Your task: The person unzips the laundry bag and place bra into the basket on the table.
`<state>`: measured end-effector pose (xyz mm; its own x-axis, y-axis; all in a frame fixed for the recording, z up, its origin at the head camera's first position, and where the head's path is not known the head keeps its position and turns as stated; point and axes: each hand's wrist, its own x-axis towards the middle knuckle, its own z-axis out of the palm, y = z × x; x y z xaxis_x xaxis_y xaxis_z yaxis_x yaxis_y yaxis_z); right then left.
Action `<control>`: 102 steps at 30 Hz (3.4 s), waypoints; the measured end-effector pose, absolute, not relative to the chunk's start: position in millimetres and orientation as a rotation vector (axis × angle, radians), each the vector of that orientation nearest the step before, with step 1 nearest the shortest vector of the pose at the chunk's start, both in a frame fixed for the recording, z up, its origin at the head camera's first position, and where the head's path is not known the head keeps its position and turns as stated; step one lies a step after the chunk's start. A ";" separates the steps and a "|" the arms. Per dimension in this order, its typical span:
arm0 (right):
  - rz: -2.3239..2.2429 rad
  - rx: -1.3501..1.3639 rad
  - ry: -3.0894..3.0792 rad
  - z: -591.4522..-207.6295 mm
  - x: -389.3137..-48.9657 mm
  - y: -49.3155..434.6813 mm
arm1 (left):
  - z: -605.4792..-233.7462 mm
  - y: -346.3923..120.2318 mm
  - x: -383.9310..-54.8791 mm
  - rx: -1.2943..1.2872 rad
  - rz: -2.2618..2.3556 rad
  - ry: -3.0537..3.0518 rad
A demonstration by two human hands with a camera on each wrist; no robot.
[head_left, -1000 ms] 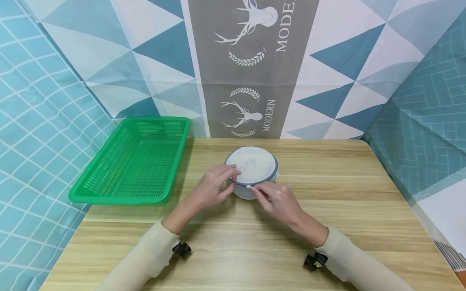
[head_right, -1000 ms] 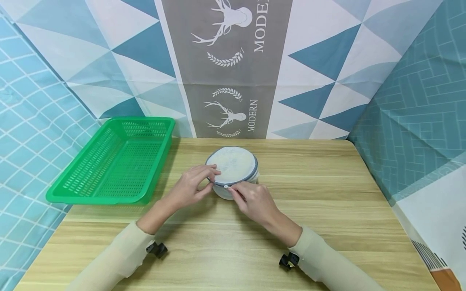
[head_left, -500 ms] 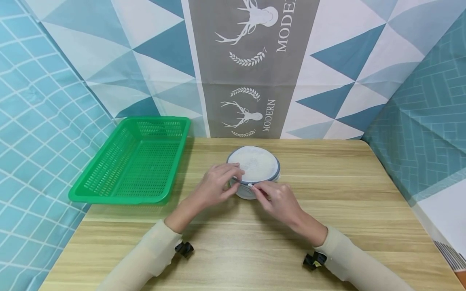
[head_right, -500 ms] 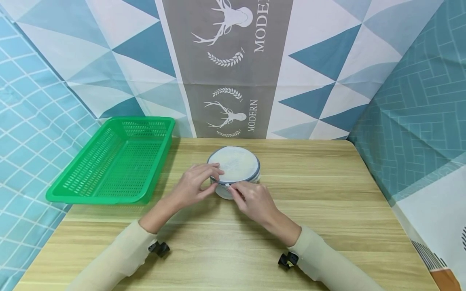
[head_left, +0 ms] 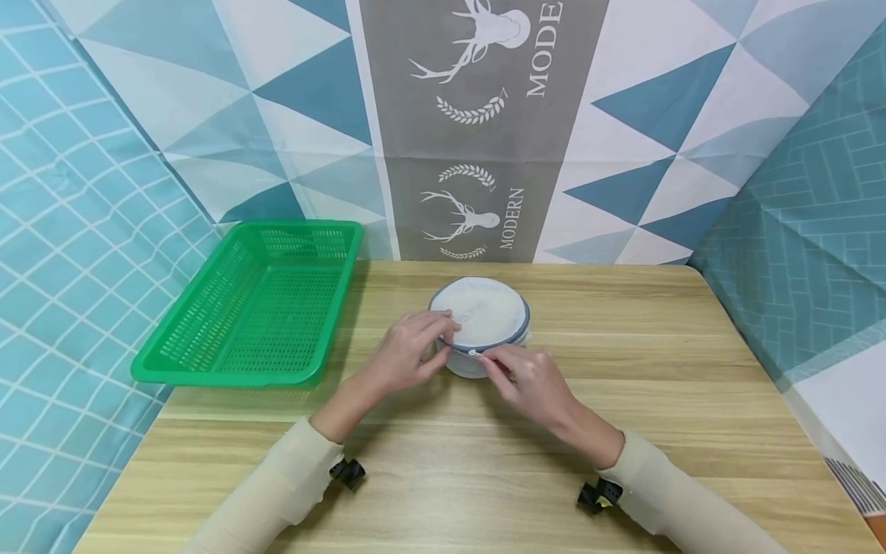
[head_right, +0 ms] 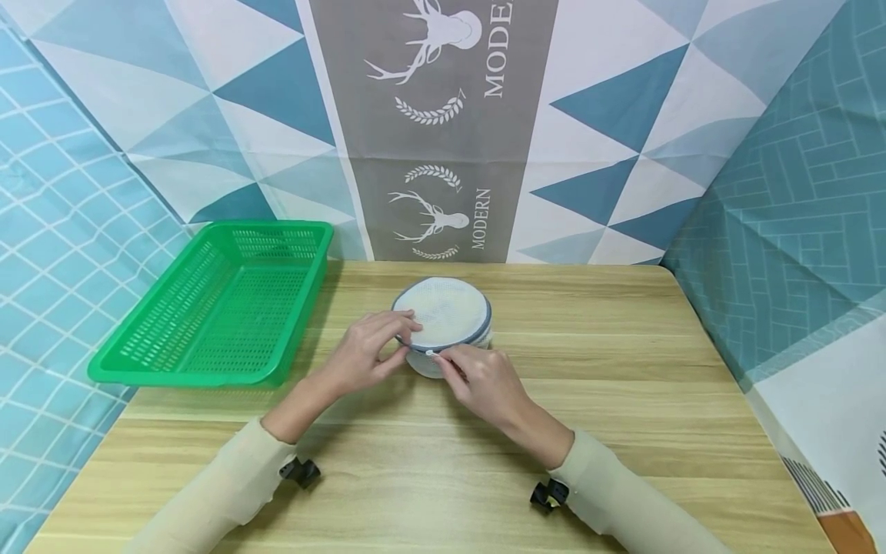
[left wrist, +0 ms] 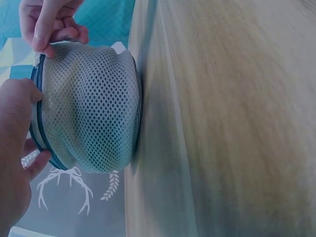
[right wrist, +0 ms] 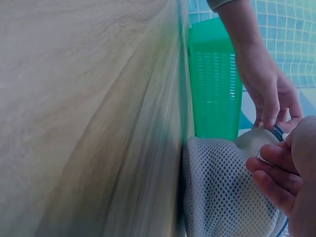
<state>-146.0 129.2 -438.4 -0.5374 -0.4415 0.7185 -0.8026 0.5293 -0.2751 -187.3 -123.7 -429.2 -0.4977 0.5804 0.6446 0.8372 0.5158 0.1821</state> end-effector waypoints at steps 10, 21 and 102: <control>0.830 1.008 -2.168 -438.9 -148.2 129.8 | -430.6 -123.4 -190.4 -1.143 -0.656 -2.212; 0.803 0.998 -2.186 -439.2 -146.5 128.5 | -429.2 -117.0 -188.6 -1.171 -0.633 -2.181; 0.794 0.978 -2.182 -440.6 -146.9 134.7 | -426.9 -121.6 -189.5 -1.143 -0.676 -2.202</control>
